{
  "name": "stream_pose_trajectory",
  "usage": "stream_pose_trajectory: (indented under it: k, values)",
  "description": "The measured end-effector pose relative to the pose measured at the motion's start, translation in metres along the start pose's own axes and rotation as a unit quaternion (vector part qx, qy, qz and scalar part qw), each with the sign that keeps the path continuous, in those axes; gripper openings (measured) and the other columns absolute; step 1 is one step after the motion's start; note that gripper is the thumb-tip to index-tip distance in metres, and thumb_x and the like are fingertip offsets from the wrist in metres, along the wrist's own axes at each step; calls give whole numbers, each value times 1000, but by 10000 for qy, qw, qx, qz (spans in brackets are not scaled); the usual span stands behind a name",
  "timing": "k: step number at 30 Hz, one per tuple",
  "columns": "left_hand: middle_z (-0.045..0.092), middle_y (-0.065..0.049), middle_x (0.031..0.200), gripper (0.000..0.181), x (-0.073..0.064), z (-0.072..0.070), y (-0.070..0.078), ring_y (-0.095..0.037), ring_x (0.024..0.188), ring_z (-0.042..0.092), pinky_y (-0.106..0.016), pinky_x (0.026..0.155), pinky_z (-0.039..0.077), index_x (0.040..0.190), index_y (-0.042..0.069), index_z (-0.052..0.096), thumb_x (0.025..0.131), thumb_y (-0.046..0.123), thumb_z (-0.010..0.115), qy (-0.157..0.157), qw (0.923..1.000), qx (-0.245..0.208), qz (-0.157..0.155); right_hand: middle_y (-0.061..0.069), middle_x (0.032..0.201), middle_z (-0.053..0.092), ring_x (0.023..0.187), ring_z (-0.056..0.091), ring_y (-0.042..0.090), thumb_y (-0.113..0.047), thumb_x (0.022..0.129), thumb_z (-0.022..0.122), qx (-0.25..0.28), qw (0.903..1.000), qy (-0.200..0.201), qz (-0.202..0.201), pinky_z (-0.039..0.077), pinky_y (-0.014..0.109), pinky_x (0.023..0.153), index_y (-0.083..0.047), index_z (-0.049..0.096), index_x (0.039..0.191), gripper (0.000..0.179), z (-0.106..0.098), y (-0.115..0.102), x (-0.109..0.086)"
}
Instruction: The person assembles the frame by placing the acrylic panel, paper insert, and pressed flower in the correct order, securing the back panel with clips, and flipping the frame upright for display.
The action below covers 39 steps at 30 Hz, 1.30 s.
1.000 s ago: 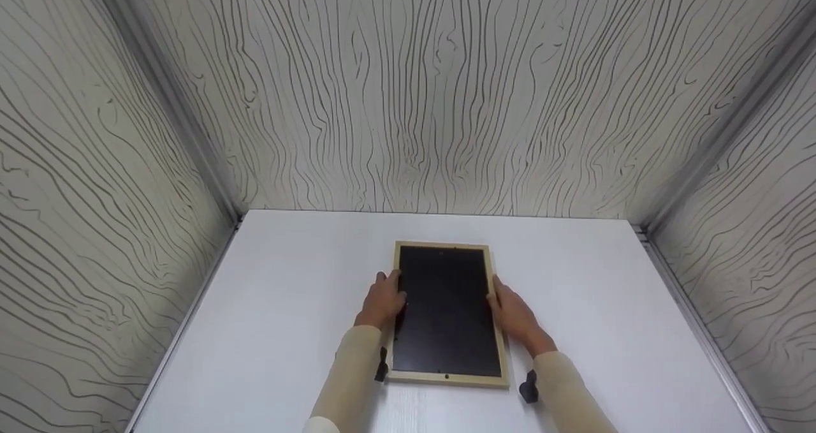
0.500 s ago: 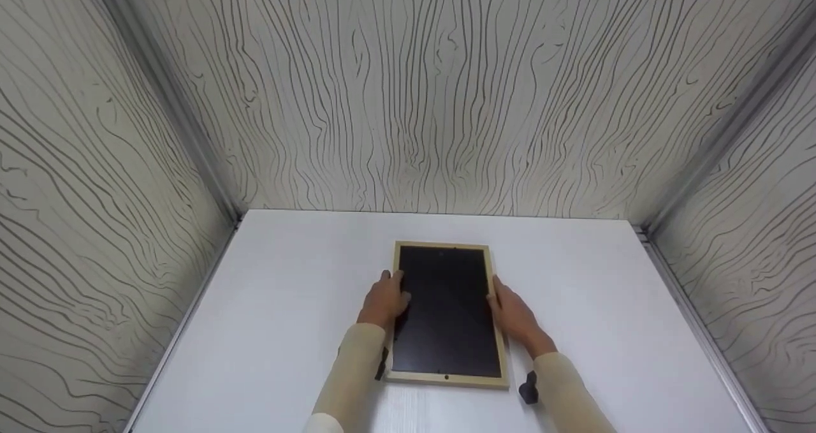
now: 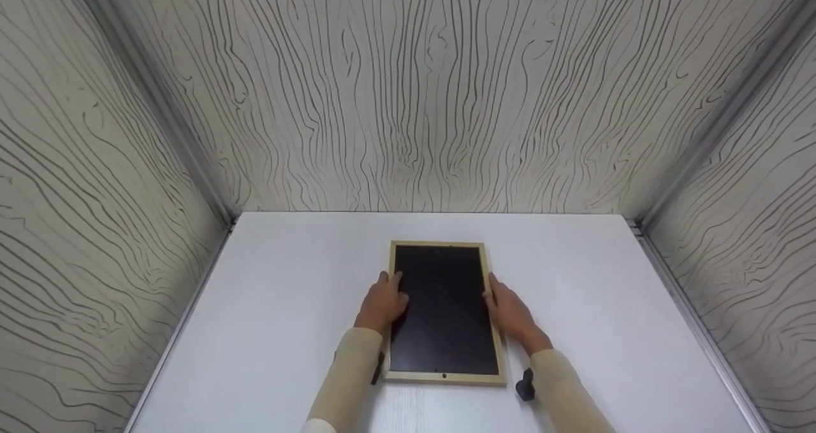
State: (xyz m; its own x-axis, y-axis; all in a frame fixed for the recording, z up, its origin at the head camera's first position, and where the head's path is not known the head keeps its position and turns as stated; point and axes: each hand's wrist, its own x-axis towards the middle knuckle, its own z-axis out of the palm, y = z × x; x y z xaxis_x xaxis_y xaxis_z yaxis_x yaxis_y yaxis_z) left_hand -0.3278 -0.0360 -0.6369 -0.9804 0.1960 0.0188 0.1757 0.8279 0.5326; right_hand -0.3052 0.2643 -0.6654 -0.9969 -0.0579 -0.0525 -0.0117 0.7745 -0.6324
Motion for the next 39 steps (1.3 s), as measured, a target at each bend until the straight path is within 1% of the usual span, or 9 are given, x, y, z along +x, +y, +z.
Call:
stream_pose_trajectory:
  k: [3, 6, 9, 13, 17, 23, 29, 36, 39]
  values:
    - [59, -24, 130, 53, -1, 0, 0, -38, 104, 69, -52, 98, 58, 152, -2, 54, 103, 14, 63, 55, 9999, 116, 71, 25, 168, 38, 156, 36, 45, -27, 116, 43, -18, 10000, -56, 42, 27, 60, 128, -3, 20, 169, 63, 1, 2, 1]
    - [59, -22, 125, 53, -3, 2, -1, -31, 93, 67, -50, 91, 59, 153, -2, 53, 103, 14, 63, 114, 9997, 179, 121, 23, 169, 38, 157, 35, 44, -28, 116, 42, -9, 9999, -81, 94, 27, 58, 129, -4, 20, 170, 63, 1, 3, 2]
    - [59, -22, 125, 53, -5, 2, -2, -30, 88, 65, -51, 88, 59, 153, -2, 53, 103, 13, 63, 186, 9997, 99, 130, 24, 168, 39, 156, 36, 45, -27, 116, 43, 25, 9999, -62, 78, 27, 59, 129, -3, 21, 169, 63, 2, 4, 2]
    - [58, -22, 130, 55, -6, 3, -3, -34, 94, 67, -53, 92, 58, 154, -1, 50, 102, 13, 62, 179, 9998, -18, -7, 26, 167, 40, 155, 37, 46, -26, 115, 45, 29, 10000, -43, -5, 28, 60, 128, -1, 23, 168, 63, 2, 2, 1]
    - [57, -22, 134, 55, -6, 5, -5, -36, 102, 68, -54, 97, 57, 155, -2, 48, 103, 15, 61, 65, 9999, -68, -145, 27, 166, 40, 155, 37, 46, -26, 115, 46, 63, 10000, -66, -22, 29, 61, 127, 0, 24, 168, 63, 2, 1, -1]
    - [59, -22, 131, 51, -5, 5, -6, -37, 103, 69, -53, 96, 58, 151, -2, 52, 104, 15, 62, 109, 9999, 25, -72, 26, 167, 39, 155, 37, 46, -26, 115, 44, 17, 10000, -65, 6, 28, 60, 128, -1, 22, 169, 63, 4, 3, 0]
    - [60, -22, 133, 51, -3, 3, -2, -39, 108, 69, -53, 98, 58, 151, -1, 53, 104, 16, 63, 17, 9998, 67, -181, 25, 168, 38, 156, 35, 46, -27, 116, 43, -14, 10000, -74, 30, 27, 60, 128, -1, 21, 169, 63, 3, 4, 0]
    - [60, -25, 128, 51, -1, -4, 3, -44, 102, 70, -54, 92, 59, 148, -4, 56, 101, 12, 65, 66, 9998, 197, -67, 26, 168, 38, 156, 35, 46, -29, 116, 41, 14, 10000, -77, 47, 27, 60, 128, -2, 18, 170, 64, 2, 3, 2]
    - [60, -25, 128, 50, -1, -5, 3, -44, 104, 69, -55, 94, 59, 148, -4, 56, 101, 12, 65, 70, 9998, 168, -121, 27, 166, 39, 155, 37, 47, -28, 116, 41, -4, 10000, -48, -10, 28, 61, 128, 0, 19, 169, 63, 3, 3, 3]
